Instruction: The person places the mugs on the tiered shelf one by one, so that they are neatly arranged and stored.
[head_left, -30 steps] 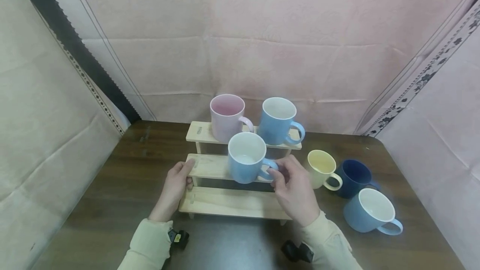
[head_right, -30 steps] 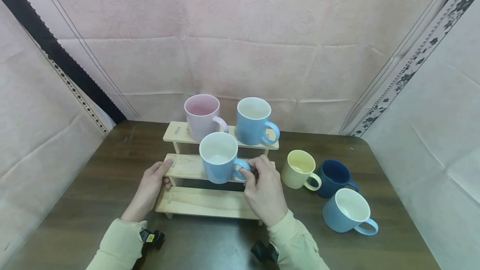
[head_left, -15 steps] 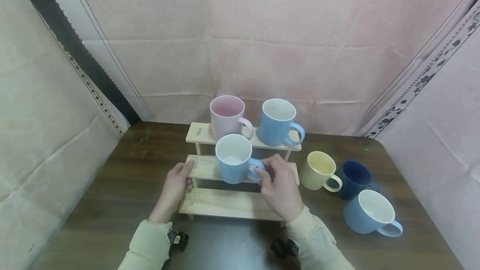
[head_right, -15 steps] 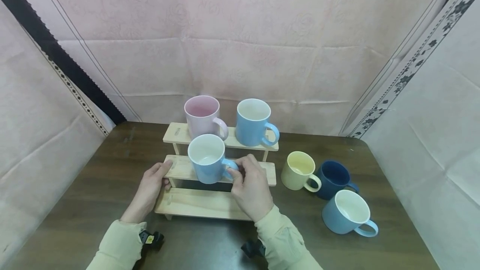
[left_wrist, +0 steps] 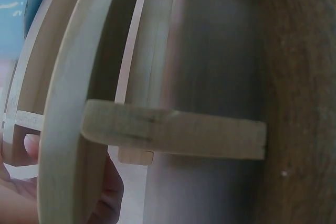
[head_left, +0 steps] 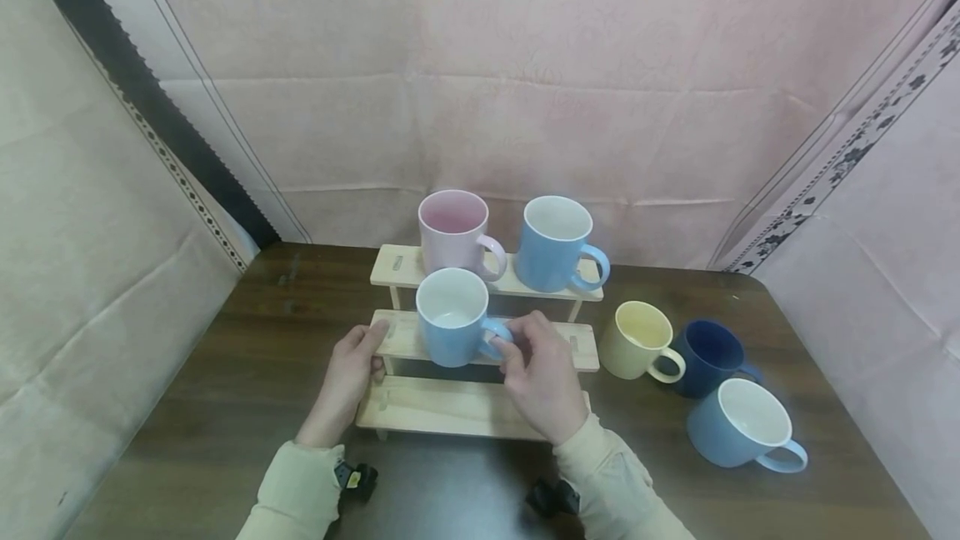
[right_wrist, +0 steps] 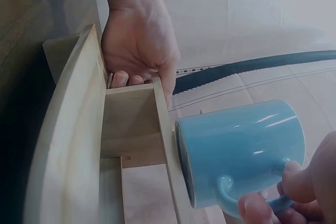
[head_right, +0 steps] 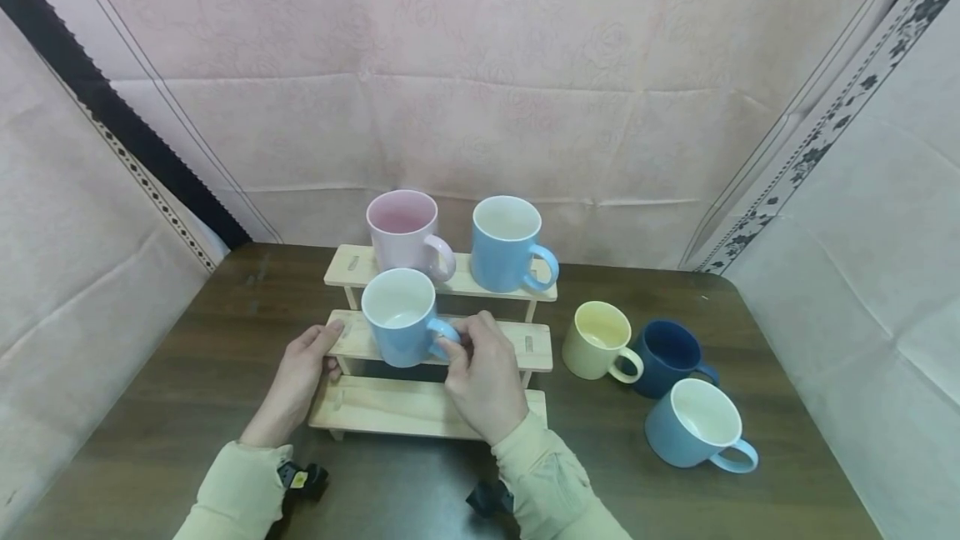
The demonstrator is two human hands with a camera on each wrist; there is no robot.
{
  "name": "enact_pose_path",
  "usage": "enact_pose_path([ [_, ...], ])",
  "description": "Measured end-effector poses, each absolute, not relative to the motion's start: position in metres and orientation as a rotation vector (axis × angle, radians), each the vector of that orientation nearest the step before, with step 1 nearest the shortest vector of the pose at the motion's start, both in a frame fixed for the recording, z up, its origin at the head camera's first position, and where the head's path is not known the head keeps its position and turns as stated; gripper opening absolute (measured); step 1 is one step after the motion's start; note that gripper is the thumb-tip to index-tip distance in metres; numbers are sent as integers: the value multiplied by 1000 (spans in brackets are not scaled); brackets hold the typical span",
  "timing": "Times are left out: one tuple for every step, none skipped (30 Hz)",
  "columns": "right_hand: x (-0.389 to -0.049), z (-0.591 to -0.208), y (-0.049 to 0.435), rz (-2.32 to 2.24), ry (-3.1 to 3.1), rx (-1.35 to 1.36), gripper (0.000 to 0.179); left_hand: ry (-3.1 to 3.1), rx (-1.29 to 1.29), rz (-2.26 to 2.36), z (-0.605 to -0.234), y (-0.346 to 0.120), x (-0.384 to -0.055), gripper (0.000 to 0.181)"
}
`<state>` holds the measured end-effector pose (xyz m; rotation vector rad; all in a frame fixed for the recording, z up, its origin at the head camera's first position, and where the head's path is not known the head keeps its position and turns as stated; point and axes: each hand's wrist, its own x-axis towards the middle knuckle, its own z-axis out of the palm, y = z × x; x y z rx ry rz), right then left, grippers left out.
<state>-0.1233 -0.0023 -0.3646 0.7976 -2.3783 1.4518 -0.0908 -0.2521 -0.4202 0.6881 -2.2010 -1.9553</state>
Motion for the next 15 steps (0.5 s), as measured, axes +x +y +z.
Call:
enact_pose_path([
  [-123, -365, -3, 1450, -2379, 800, 14, -2203, 688, -1954, -420, -252, -91, 44],
  [-123, -366, -3, 1445, -2380, 800, 13, -2205, 687, -1954, -420, -252, -91, 44],
  [-123, -367, -4, 1443, -2381, 801, 13, -2208, 688, -1952, -420, -252, -91, 44],
  [-123, -367, -4, 1437, -2381, 802, 13, -2211, 688, -1952, -420, -252, -91, 44],
  [-123, -368, -5, 1436, -2381, 803, 13, -2214, 688, -1952, -420, -252, -91, 44],
  [-123, -368, -5, 1437, -2381, 803, 13, -2217, 689, -1951, -420, -252, -91, 45],
  [-123, -369, -5, 1440, -2379, 804, 13, -2219, 690, -1953, -420, -252, -91, 45],
  [-123, -369, -6, 1446, -2375, 805, 12, -2220, 691, -1955, -419, -252, -91, 45],
  [-123, -369, -6, 1452, -2372, 807, 12, -2222, 691, -1956, -419, -252, -91, 45],
  [-123, -370, -7, 1455, -2371, 807, 12, -2221, 692, -1959, -419, -252, -91, 45],
  [-122, -370, -7, 1457, -2368, 806, 13, -2221, 693, -1961, -418, -252, -91, 45],
  [-122, -370, -8, 1458, -2367, 806, 12, -2222, 694, -1964, -418, -252, -91, 45],
  [-122, -371, -8, 1462, -2364, 806, 12, -2223, 694, -1969, -418, -253, -91, 45],
  [-122, -371, -8, 1467, -2363, 807, 13, -2220, 694, -1973, -417, -253, -91, 45],
  [-122, -371, -9, 1470, -2362, 808, 13, -2219, 694, -1975, -418, -253, -91, 44],
])
